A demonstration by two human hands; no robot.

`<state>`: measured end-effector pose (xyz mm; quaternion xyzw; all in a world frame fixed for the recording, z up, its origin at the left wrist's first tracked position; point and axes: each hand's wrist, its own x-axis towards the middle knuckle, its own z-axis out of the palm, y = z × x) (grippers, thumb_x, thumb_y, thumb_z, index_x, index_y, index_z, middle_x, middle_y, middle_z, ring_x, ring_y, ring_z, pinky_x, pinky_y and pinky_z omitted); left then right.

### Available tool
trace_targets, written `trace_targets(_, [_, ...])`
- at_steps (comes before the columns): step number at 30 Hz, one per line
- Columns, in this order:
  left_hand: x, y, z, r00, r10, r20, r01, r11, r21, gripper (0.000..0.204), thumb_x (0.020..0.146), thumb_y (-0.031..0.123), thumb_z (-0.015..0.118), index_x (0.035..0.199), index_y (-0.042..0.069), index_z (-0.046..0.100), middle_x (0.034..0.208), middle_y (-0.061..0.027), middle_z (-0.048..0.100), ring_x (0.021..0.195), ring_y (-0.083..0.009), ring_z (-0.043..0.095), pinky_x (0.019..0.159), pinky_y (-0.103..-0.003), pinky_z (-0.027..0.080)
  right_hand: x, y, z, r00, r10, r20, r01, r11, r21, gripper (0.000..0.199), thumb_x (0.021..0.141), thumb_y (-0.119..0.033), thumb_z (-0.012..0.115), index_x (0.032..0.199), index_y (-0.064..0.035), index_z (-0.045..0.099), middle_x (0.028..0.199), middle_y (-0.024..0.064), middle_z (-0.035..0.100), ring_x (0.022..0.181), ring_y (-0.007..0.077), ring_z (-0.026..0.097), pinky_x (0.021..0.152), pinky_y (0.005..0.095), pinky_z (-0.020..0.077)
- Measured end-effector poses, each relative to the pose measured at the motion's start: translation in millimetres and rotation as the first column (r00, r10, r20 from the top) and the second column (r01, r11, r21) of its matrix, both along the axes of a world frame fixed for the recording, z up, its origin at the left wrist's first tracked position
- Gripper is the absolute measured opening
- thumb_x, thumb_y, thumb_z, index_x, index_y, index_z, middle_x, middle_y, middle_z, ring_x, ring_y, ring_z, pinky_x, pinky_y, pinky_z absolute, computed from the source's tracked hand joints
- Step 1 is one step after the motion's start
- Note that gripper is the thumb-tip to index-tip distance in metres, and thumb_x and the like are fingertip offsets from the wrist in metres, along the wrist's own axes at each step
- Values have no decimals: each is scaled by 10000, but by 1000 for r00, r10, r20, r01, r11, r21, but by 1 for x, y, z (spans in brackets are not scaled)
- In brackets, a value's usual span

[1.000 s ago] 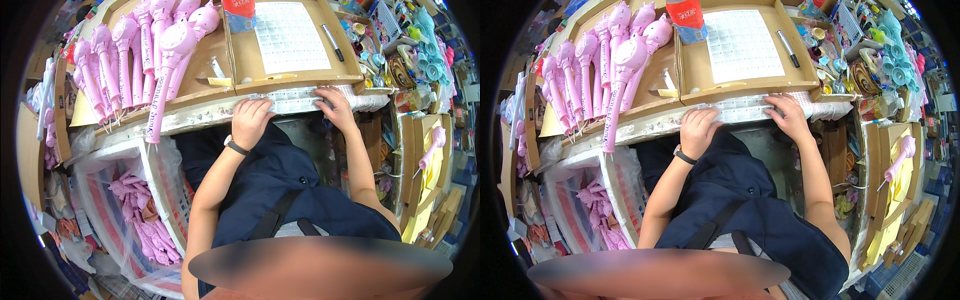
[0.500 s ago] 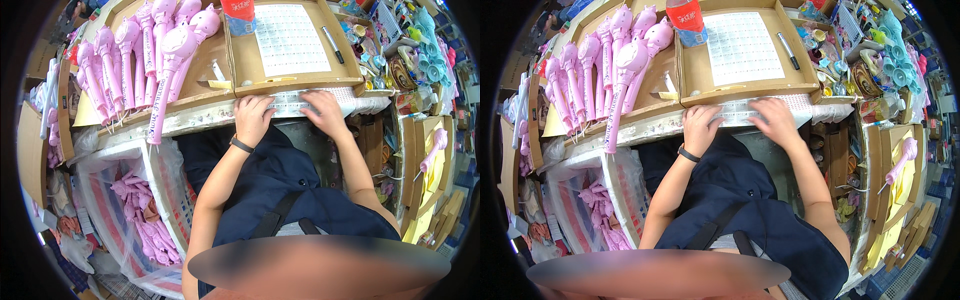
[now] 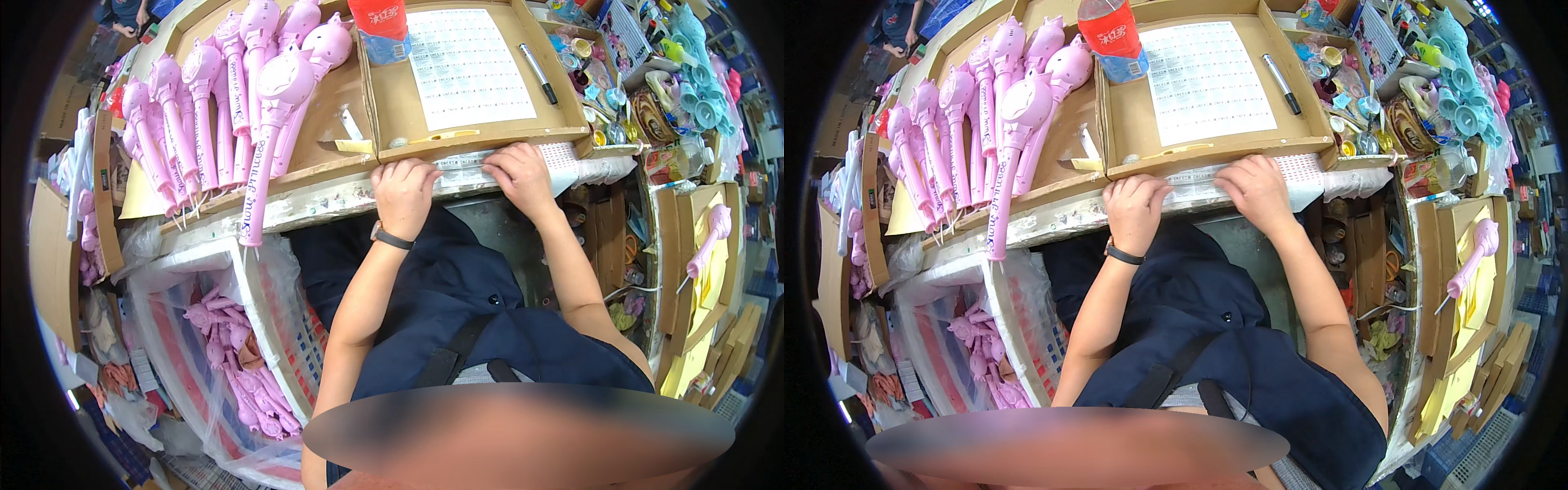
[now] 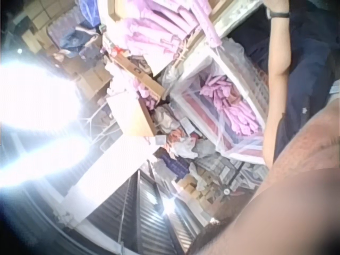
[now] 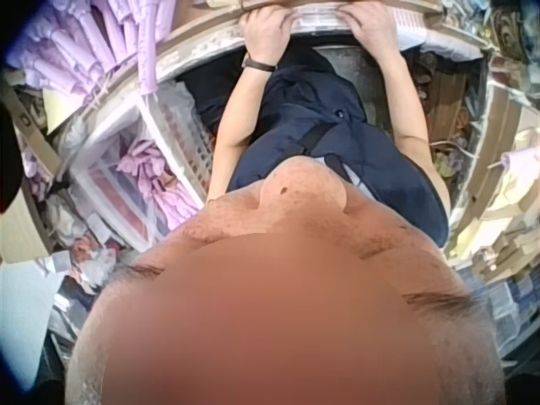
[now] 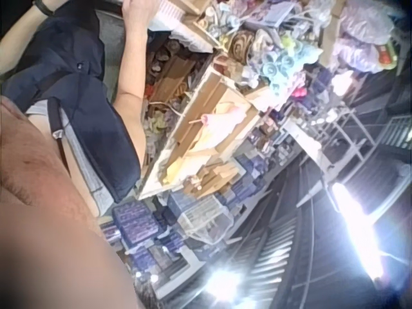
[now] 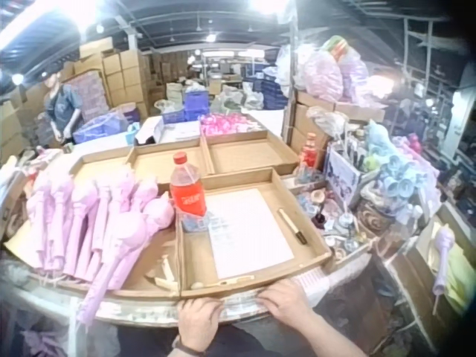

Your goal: The person assembles pink light sticks by inserting a small white component into the base, wiping the surface with a cloth, and applying a small label to the crown-shaped top. The person handles the light sticks one at a time, placing finished units into a cardboard tray.

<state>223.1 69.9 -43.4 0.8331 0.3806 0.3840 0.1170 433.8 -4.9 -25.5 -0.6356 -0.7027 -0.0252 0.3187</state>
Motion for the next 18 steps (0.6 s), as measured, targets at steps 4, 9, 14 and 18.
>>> trace_targets(4, [-14, 7, 0, 1000, -27, 12, 27, 1000, 13, 73, 752, 146, 716, 790, 101, 673, 830, -23, 636, 811, -235, 594, 743, -358, 444, 23, -8, 5, 999, -33, -30, 32, 999, -16, 91, 749, -112, 713, 824, -74, 680, 824, 44, 656, 818, 237, 586, 763, 348, 449])
trace_targets(9, [-20, 5, 10, 995, -80, -52, 83, 996, 41, 115, 749, 90, 709, 853, 80, 661, 893, -56, 634, 844, -263, 599, 763, -371, 460, 25, -15, 0, 997, -41, -70, 42, 999, 13, 139, 738, -67, 718, 868, -43, 676, 834, 78, 663, 825, 257, 595, 755, 356, 464])
trace_targets(14, [-79, 13, 64, 996, 87, -19, -81, 972, 220, 256, 734, 64, 725, 975, 55, 641, 992, -101, 645, 959, -301, 596, 859, -410, 449, 16, -24, -9, 999, -33, 0, 33, 996, 88, 175, 744, -54, 708, 916, -57, 678, 880, 65, 661, 838, 254, 597, 763, 360, 467])
trace_targets(18, [-150, 42, 99, 767, 550, -330, -456, 829, 322, 356, 847, 251, 667, 1104, 16, 595, 1065, -160, 613, 947, -352, 585, 809, -418, 464, 11, -30, -17, 998, -46, 37, 39, 987, 158, 239, 742, -43, 711, 979, -52, 678, 944, 64, 668, 867, 255, 608, 791, 360, 471])
